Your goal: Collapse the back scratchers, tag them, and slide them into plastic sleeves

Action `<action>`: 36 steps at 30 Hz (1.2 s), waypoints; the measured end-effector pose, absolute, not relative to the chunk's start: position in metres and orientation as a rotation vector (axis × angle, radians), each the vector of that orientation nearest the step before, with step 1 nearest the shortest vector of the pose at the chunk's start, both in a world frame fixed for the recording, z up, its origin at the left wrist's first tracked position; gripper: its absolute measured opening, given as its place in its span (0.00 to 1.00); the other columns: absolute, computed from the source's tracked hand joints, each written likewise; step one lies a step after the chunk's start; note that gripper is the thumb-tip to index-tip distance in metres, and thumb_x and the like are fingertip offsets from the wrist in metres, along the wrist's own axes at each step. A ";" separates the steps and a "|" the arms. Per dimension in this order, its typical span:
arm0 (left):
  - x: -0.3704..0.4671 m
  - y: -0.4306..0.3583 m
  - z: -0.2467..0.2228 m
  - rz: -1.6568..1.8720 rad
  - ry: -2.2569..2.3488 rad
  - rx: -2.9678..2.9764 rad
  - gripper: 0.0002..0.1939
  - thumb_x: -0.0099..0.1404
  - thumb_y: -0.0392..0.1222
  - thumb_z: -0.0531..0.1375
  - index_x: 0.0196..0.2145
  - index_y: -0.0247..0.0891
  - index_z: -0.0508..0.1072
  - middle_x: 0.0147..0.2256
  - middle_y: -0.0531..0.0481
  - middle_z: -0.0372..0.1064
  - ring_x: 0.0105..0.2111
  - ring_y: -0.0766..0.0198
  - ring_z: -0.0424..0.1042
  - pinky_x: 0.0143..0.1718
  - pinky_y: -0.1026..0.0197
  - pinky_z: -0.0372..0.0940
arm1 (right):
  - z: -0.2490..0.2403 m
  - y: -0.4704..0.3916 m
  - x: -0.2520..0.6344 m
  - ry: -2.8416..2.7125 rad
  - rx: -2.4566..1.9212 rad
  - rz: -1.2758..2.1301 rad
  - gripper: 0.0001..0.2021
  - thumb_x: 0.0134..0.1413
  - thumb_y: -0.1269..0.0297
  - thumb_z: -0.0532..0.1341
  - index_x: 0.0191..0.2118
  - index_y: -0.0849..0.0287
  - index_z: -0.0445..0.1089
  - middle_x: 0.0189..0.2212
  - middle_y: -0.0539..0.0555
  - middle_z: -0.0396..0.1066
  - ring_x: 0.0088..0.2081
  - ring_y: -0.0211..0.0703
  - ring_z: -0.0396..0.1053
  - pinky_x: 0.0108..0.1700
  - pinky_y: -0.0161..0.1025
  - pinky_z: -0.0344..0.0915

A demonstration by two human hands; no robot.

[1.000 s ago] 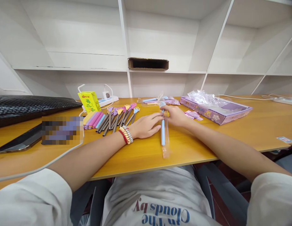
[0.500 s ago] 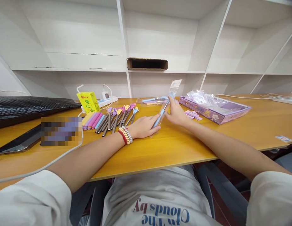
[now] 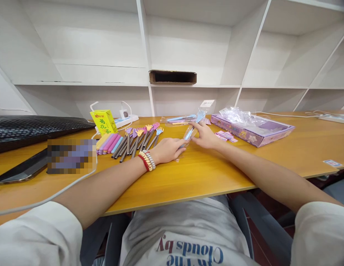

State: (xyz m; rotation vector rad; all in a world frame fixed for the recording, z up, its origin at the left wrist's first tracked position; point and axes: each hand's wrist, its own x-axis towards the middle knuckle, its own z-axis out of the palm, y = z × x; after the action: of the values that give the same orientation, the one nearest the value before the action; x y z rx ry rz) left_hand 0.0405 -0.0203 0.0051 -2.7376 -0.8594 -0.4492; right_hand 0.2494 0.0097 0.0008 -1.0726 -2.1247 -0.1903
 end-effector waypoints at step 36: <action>0.045 -0.025 0.006 -0.368 -1.100 -2.575 0.28 0.64 0.48 0.49 0.59 0.42 0.45 0.35 0.46 0.71 0.33 0.56 0.72 0.33 0.58 0.63 | 0.013 0.007 0.254 -1.888 -1.311 -0.336 0.18 0.46 0.61 0.58 0.45 0.55 0.68 0.40 0.57 0.64 0.41 0.49 0.63 0.42 0.44 0.62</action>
State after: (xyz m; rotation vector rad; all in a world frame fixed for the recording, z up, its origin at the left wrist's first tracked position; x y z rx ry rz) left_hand 0.0450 -0.0251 0.0063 -2.5751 -1.1000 -0.3681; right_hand 0.2537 0.0068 0.0128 -1.3107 -1.8879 -0.3363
